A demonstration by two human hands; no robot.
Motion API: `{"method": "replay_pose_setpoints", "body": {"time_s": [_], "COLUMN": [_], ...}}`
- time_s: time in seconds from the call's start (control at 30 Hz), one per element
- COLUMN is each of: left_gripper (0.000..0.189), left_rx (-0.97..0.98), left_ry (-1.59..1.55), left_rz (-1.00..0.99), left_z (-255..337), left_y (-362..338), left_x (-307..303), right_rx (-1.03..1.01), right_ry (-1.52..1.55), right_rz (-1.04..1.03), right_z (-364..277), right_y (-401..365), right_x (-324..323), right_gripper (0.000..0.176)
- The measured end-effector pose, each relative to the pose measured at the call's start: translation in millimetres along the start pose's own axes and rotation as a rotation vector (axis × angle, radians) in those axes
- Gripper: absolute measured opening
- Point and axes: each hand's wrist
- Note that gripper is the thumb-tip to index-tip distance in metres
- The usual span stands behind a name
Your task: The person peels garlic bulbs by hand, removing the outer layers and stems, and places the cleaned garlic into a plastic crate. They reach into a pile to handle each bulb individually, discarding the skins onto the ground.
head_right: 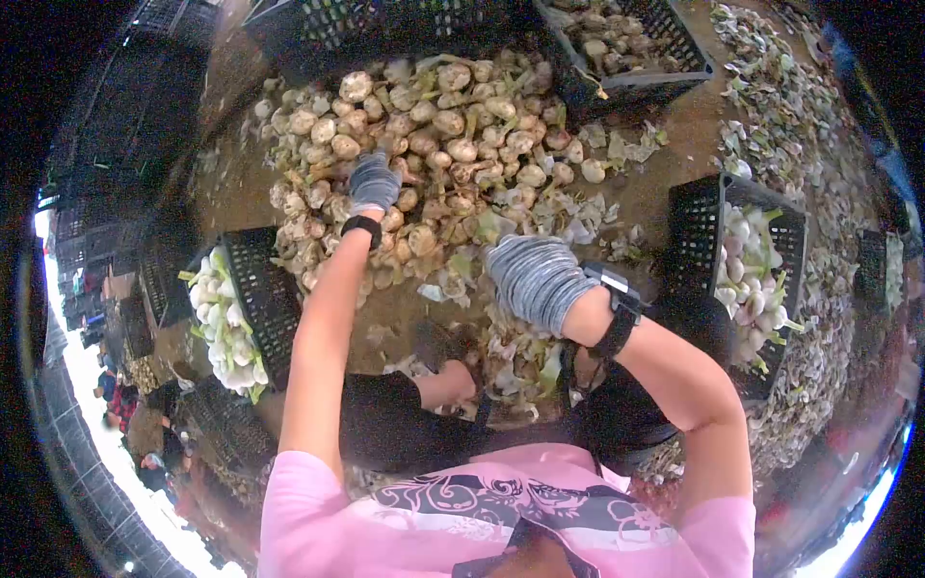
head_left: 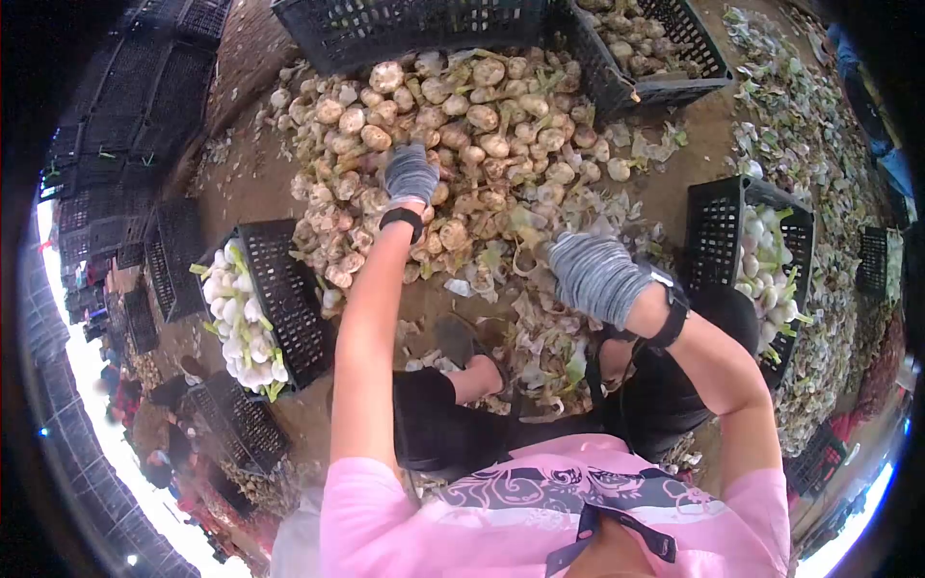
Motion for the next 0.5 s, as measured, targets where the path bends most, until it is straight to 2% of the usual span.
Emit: {"method": "replay_pose_setpoints", "body": {"time_s": [0.03, 0.1, 0.13, 0.17, 0.23, 0.27, 0.3, 0.4, 0.43, 0.47, 0.5], "left_gripper": [0.046, 0.043, 0.037, 0.037, 0.033, 0.03, 0.035, 0.055, 0.057, 0.052, 0.047], "left_rx": [0.0, 0.006, 0.012, 0.021, 0.002, 0.051, 0.077, -0.014, -0.152, -0.193, -0.232], "left_ry": [-0.013, 0.038, 0.083, 0.079, 0.18, 0.124, 0.161, 0.052, -0.158, -0.359, -0.563], "left_rz": [0.037, -0.024, -0.128, -0.119, -0.175, -0.058, -0.057, 0.073, 0.034, 0.145, 0.26], "left_z": [2, -2, 0, 4, 7, 2, 2, 15, 12, 10, 7], "left_y": [10, 40, 49, 54, 60, 60, 62, 52, 53, 49, 44], "left_x": [3, 21, 23, 25, 33, 37, 31, -15, -22, -26, -30], "right_rx": [-0.01, 0.023, 0.022, 0.021, 0.029, 0.039, 0.047, 0.017, -0.001, 0.062, 0.056], "right_ry": [0.001, 0.002, 0.015, 0.029, 0.033, 0.033, 0.032, 0.07, 0.092, 0.098, 0.099], "right_rz": [0.017, 0.025, 0.071, 0.118, 0.061, 0.026, -0.011, 0.122, 0.182, 0.02, 0.025], "right_z": [0, -3, -2, -1, -2, -1, 0, 4, 6, 8, 10], "right_y": [0, -2, -3, -2, 1, 2, 2, -2, -1, 4, 7], "right_x": [1, 0, 6, 7, -3, -4, -7, -9, -7, -8, -4], "right_gripper": [0.014, 0.015, 0.015, 0.015, 0.015, 0.014, 0.014, 0.014, 0.015, 0.02, 0.02]}}
Point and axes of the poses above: each hand's wrist, its own y-axis towards the middle knuckle, its own x-axis out of the palm, z = x × y, and after that the axes turned 7 degrees about z, right-handed
